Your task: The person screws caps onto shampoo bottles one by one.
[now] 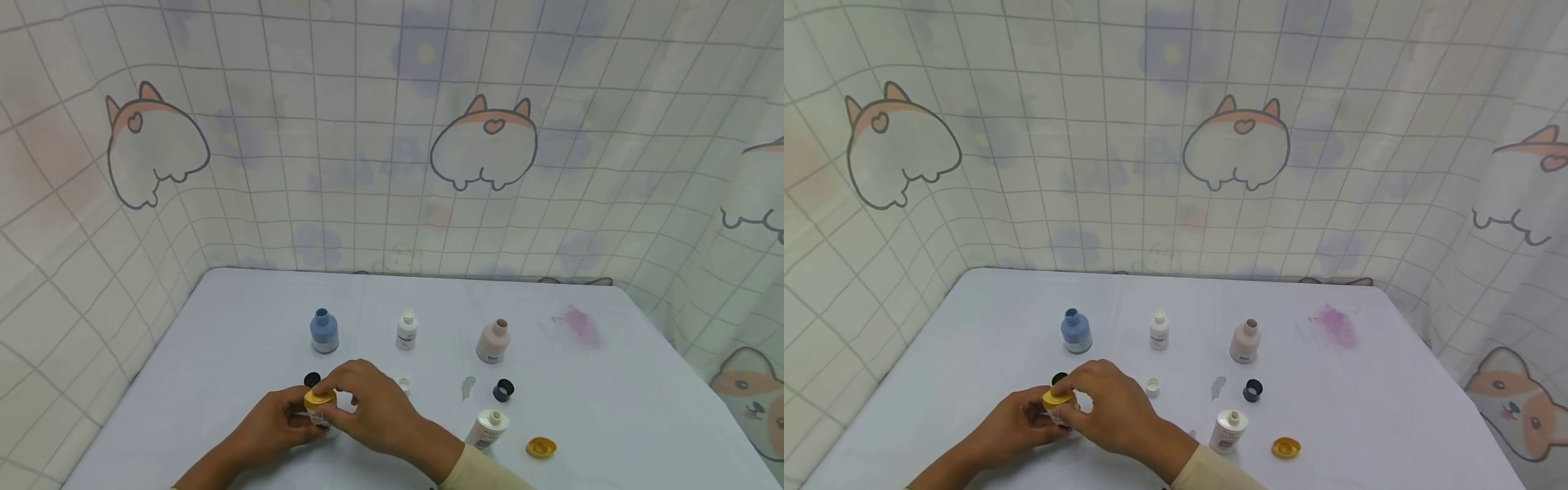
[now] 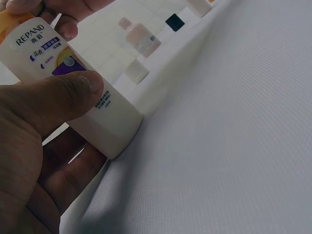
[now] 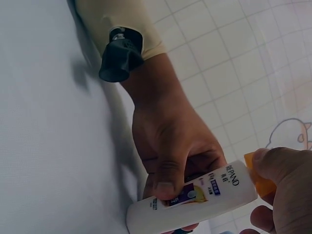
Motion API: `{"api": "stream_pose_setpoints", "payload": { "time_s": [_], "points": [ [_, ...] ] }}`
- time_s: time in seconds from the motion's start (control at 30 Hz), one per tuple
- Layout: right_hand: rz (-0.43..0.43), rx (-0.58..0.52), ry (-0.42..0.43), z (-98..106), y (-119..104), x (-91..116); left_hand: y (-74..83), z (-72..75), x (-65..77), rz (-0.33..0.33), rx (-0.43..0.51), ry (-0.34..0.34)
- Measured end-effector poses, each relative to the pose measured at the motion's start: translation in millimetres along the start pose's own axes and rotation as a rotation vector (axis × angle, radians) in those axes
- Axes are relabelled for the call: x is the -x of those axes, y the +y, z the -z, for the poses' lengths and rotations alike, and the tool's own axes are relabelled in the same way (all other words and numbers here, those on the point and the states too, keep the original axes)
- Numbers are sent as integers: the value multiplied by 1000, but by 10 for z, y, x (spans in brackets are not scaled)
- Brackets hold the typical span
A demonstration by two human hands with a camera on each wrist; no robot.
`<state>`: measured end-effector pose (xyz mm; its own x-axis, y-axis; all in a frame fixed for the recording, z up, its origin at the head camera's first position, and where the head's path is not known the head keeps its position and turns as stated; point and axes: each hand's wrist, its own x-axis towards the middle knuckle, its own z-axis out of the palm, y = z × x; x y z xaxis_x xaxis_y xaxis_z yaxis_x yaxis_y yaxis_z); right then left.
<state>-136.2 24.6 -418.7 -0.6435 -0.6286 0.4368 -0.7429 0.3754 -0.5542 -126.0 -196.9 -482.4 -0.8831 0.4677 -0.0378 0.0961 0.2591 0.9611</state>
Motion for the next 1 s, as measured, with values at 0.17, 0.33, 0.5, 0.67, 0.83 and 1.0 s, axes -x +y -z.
{"api": "stream_pose_setpoints", "payload": {
  "time_s": [0.17, 0.33, 0.5, 0.67, 0.83, 1.0],
  "points": [
    [-9, 17, -13, -14, 13, 6, -12, 6, 8, 6, -38, 15],
    [-14, 31, -22, -4, 12, 8, -22, 12, 11, -2, -55, 23],
    [-26, 34, -38, 19, 12, 14, -28, 20, 2, -6, -50, 23],
    [-40, 15, -63, 40, 29, 37, -29, 18, -13, 19, -49, 24],
    [-29, -7, -89, 59, 53, 69, -28, 14, -22, 30, -62, 23],
    [-18, 28, -62, 61, 49, 76, -23, 10, -17, 11, -45, 23]
  ]
}}
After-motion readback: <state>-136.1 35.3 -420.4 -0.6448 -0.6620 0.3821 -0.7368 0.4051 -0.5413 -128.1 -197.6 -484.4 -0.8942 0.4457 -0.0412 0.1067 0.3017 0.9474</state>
